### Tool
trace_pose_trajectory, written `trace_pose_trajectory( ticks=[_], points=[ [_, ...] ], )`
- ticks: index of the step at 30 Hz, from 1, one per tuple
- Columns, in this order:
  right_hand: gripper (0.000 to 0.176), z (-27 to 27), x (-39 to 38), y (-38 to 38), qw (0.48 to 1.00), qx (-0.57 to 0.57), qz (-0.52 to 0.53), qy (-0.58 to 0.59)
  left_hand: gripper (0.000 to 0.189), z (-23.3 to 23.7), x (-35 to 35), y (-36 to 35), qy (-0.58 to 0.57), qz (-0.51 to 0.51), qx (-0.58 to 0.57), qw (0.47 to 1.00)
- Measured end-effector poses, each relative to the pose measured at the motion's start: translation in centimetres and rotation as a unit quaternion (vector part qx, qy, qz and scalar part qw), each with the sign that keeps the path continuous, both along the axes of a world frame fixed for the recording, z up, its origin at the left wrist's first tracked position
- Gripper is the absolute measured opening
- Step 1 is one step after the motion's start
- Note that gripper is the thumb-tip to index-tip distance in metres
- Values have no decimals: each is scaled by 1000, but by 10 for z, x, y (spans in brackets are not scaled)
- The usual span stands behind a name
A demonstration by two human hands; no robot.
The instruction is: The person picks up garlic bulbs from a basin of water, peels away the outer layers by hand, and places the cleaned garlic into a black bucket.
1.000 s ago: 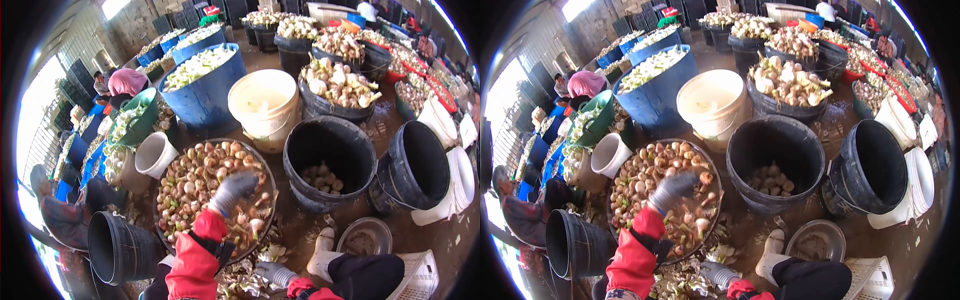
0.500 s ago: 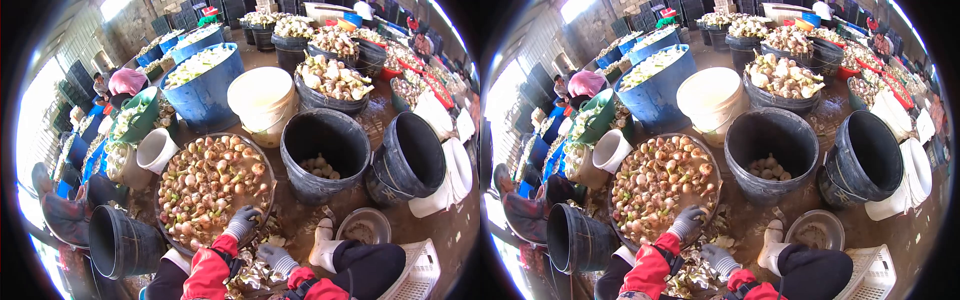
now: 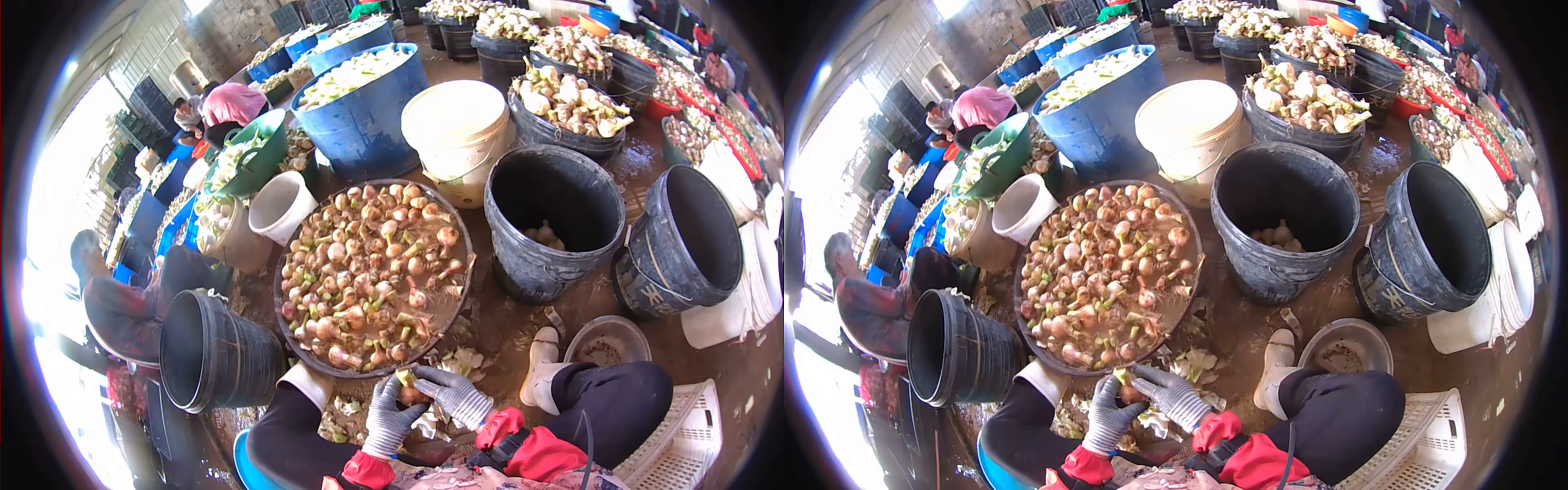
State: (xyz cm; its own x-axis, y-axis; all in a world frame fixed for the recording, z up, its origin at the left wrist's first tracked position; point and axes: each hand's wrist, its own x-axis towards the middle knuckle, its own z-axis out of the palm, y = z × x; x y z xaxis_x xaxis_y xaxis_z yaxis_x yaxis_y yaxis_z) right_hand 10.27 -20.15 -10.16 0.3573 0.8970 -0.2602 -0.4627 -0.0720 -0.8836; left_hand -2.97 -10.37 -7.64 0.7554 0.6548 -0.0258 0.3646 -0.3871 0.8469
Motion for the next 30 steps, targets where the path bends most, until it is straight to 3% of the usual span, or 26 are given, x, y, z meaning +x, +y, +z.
trace_pose_trajectory(
  ticks=[2,6,9,14,15,16,17,18,19,21,23,24,25,27,28,29,30],
  points=[
    [38,-1,-8,2,993,-22,-33,-111,74,3,-5,0,49,19,67,996],
    [37,1,-14,2,976,-63,-67,-199,75,0,2,-7,87,7,166,982],
    [38,2,-18,4,933,-89,-96,-337,73,-2,10,-12,116,-3,208,971],
    [35,-14,-19,6,921,-125,-110,-353,79,-16,14,-12,77,-3,202,976],
    [33,-18,-17,5,932,-120,-122,-319,81,-17,11,-11,68,2,146,987],
    [33,-15,-11,4,956,-117,-107,-245,82,-19,9,-10,-14,45,-61,997],
    [32,-4,-1,4,975,-112,-93,-169,83,-15,11,-9,-94,88,-264,956],
    [33,8,8,-2,993,-60,-73,-69,73,-9,11,-4,-178,115,-445,870],
    [33,15,13,-5,996,-42,-59,-51,63,2,10,-1,-255,141,-604,742],
    [35,6,15,-4,998,-53,-24,-37,51,-16,0,6,-250,164,-720,626],
    [44,19,12,-1,995,1,-76,69,46,-12,5,12,-250,124,-696,662],
    [44,21,21,-2,996,-56,-8,-65,47,-9,9,8,-257,120,-647,708],
    [47,10,18,1,996,-59,2,-67,57,-12,9,9,-253,90,-603,751],
    [47,18,6,3,990,-6,-68,119,75,-11,9,-4,-157,103,-420,888],
    [44,14,4,3,978,-50,-103,174,91,-33,3,-7,-164,83,-315,931],
    [44,13,3,2,978,-48,-102,173,98,-34,1,-3,-85,47,-159,983],
    [41,13,3,3,978,-54,-113,169,98,-35,0,-2,-72,33,-100,992]
  ],
)
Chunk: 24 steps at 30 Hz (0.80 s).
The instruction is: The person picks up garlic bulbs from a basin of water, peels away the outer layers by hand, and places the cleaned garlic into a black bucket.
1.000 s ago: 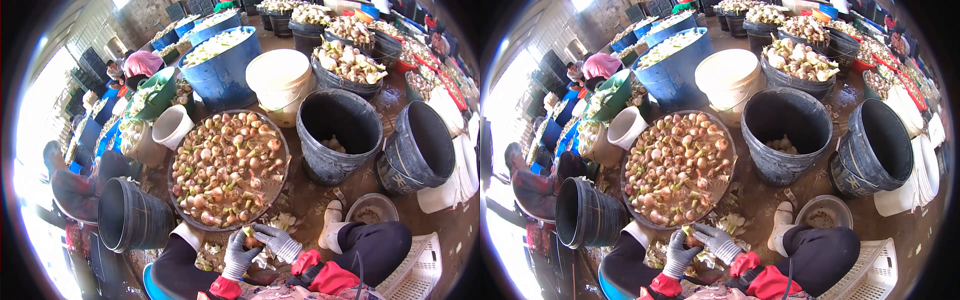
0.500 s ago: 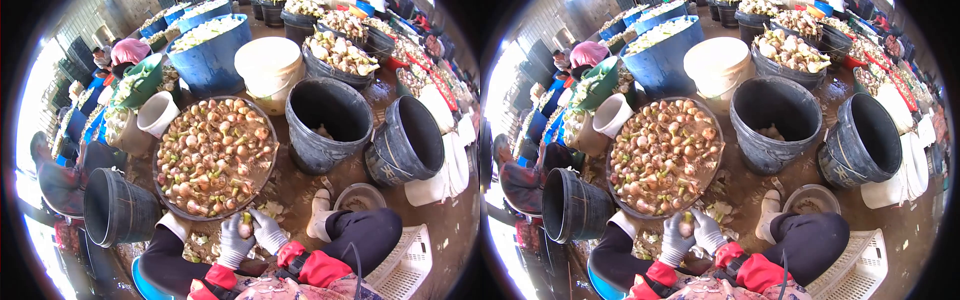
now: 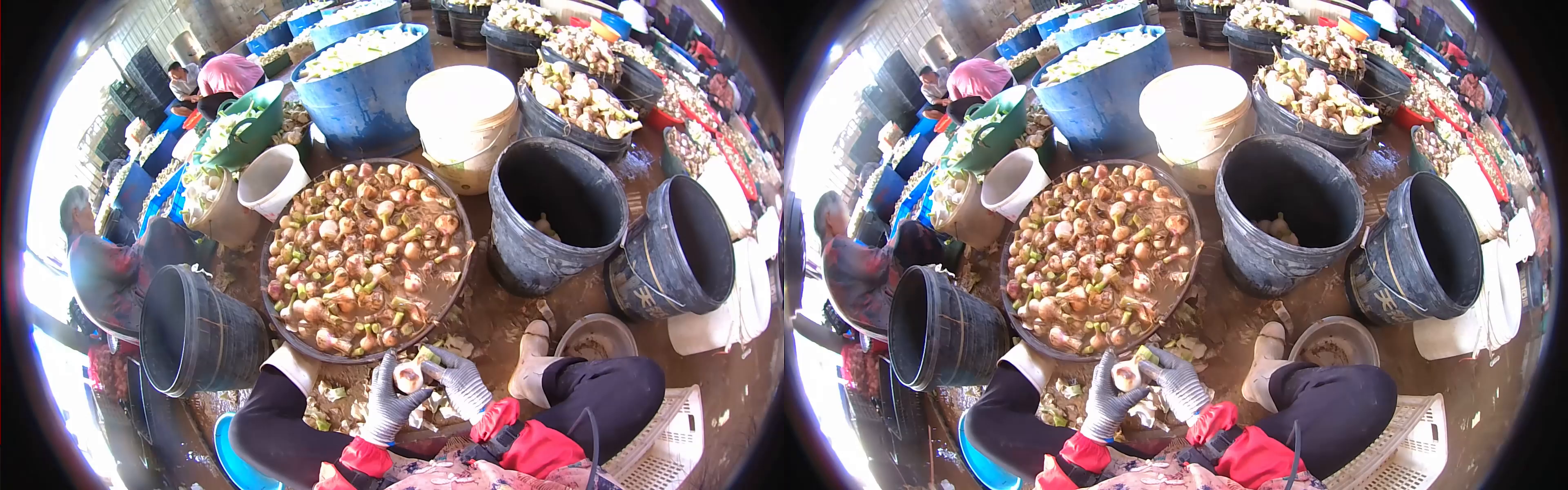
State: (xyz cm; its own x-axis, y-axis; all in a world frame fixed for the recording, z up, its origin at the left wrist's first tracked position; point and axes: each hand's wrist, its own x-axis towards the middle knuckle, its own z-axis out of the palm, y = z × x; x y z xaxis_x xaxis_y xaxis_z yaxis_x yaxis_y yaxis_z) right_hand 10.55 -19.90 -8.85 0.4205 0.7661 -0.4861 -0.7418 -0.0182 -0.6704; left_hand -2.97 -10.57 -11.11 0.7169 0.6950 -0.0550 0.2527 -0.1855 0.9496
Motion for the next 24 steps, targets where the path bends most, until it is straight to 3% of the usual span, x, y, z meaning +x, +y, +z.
trace_pose_trajectory(
  ticks=[2,3,4,5,7,8,9,11,13,14,16,17,19,20,21,23,24],
  points=[
    [39,-2,0,1,1000,-6,-7,-8,98,20,6,-1,10,-8,62,998],
    [37,-5,-1,1,1000,-8,-11,-26,95,31,9,-4,-67,27,-143,987],
    [34,-3,-1,2,999,-9,-15,-44,92,36,11,-5,-141,59,-340,928],
    [32,-1,1,5,998,-10,-19,-61,83,18,6,2,-166,10,-400,901],
    [27,3,1,3,998,-22,-12,-50,72,15,3,6,-190,-21,-570,799],
    [26,3,0,2,998,-20,-2,-54,66,24,11,6,-186,42,-581,791],
    [25,2,-1,1,998,-18,7,-59,66,17,11,7,-190,43,-580,791],
    [23,1,-1,4,998,-11,21,-51,59,7,14,11,-109,197,-551,804],
    [21,1,-3,5,979,-66,-3,-191,58,1,7,12,-127,196,-557,797],
    [20,-4,-5,7,971,-62,-19,-230,60,2,7,8,-163,164,-523,820],
    [21,-3,-7,6,969,-52,31,-239,70,17,8,-10,-204,155,-428,867],
    [21,0,-9,7,964,-42,78,-250,63,18,13,-12,-226,145,-350,897],
    [21,-8,-16,10,953,8,74,-294,58,16,15,7,-160,169,-370,899],
    [20,-5,-14,10,935,-22,82,-345,50,31,19,4,-201,218,-399,868],
    [20,-2,-10,9,913,-53,89,-394,40,23,12,9,-247,159,-444,846],
    [20,-8,3,6,968,-65,12,-243,32,28,2,12,-288,118,-554,772],
    [20,-19,12,4,967,-79,-27,-242,41,19,-4,13,-265,124,-550,782]
  ],
)
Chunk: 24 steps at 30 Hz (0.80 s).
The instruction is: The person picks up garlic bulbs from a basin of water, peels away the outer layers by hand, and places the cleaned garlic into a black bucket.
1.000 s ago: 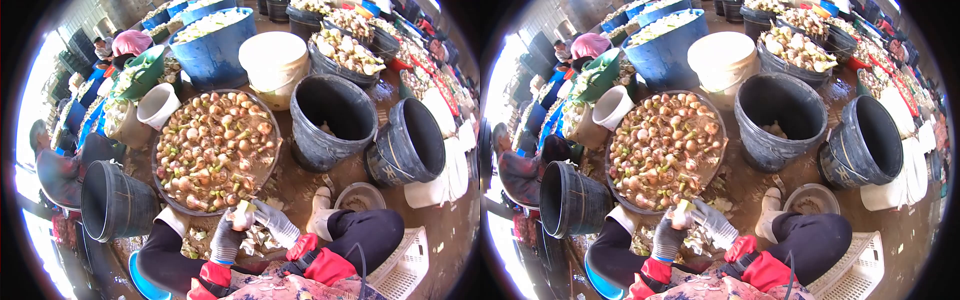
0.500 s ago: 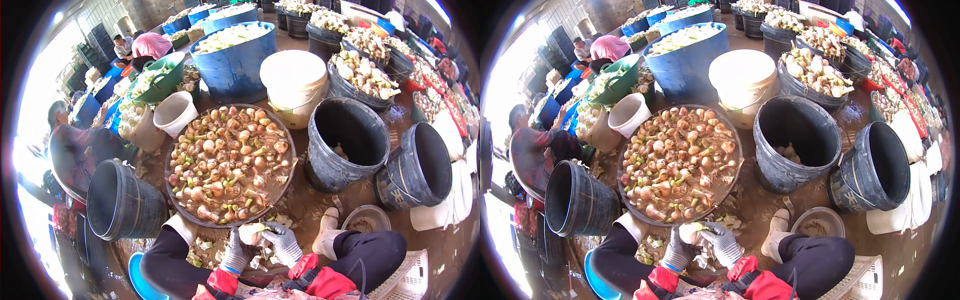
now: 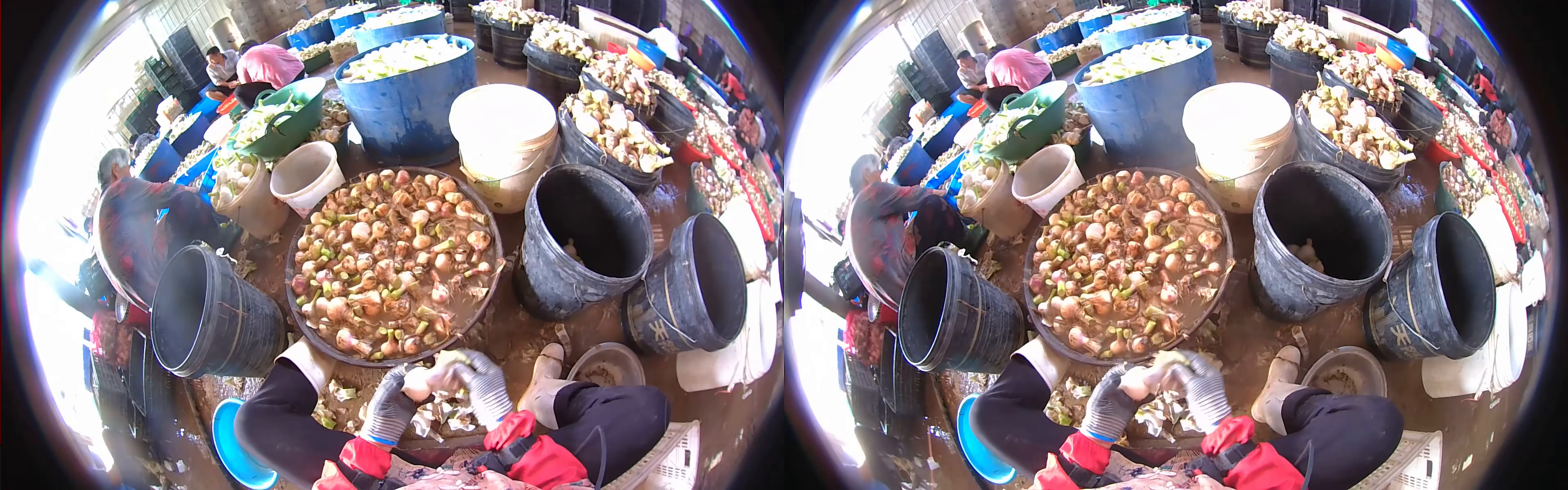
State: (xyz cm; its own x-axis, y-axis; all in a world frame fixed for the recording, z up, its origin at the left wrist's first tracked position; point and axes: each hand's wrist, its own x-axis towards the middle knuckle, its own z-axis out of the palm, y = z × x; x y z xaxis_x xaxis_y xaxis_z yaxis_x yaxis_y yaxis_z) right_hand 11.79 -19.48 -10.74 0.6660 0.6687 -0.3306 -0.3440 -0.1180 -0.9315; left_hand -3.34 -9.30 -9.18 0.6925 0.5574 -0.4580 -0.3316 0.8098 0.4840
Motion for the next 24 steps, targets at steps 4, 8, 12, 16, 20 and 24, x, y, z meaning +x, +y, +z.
trace_pose_trajectory(
  ticks=[4,8,12,16,20,24],
  points=[
    [22,-31,25,-10,987,17,-121,108,61,14,-12,4,-53,-57,-57,995],
    [26,-50,14,-13,908,-155,131,-366,63,11,-18,10,17,-103,21,994],
    [38,2,1,-1,977,-17,172,-126,73,16,-14,5,163,-127,179,962],
    [38,21,-9,3,973,93,206,55,102,7,-13,5,216,-219,293,905],
    [40,15,-15,7,942,49,259,-210,109,-11,-15,7,203,-206,333,898],
    [38,14,-17,7,954,63,227,-183,111,-4,-13,3,189,-195,299,915]
  ],
)
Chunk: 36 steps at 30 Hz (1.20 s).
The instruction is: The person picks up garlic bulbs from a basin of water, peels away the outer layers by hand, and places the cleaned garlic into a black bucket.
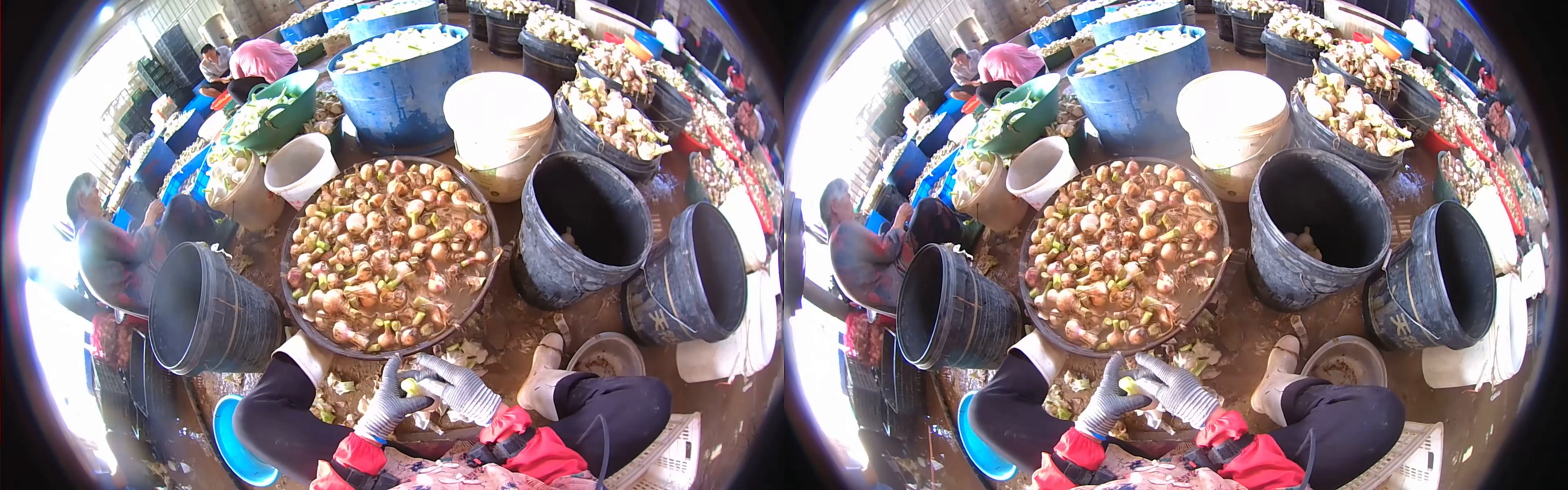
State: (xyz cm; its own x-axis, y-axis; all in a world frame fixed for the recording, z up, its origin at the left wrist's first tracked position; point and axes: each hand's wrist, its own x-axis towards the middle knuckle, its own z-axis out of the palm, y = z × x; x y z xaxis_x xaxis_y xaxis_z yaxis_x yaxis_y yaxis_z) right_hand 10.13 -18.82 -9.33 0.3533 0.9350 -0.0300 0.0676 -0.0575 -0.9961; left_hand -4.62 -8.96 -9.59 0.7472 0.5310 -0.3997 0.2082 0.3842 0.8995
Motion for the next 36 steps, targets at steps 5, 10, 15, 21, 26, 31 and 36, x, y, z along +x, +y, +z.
trace_pose_trajectory(
  ticks=[5,10,15,21,26,31,36],
  points=[
    [36,0,-1,-1,999,-12,0,-36,103,-12,-1,-4,-19,17,35,999],
    [33,-13,-4,0,996,2,-35,-80,62,-5,6,-6,48,1,222,974],
    [30,-20,-8,0,995,10,-51,-83,30,24,21,-6,143,-50,492,857],
    [19,-8,-5,-3,975,-106,-120,157,25,22,28,-16,87,-18,457,885],
    [17,-37,14,-10,903,-105,-249,335,28,26,14,-18,-2,88,204,975],
    [17,-116,26,-27,909,-192,-294,224,44,38,13,-8,-264,146,-379,875],
    [35,-65,18,-11,957,-103,-215,164,48,18,2,-4,-205,179,-368,889]
  ],
)
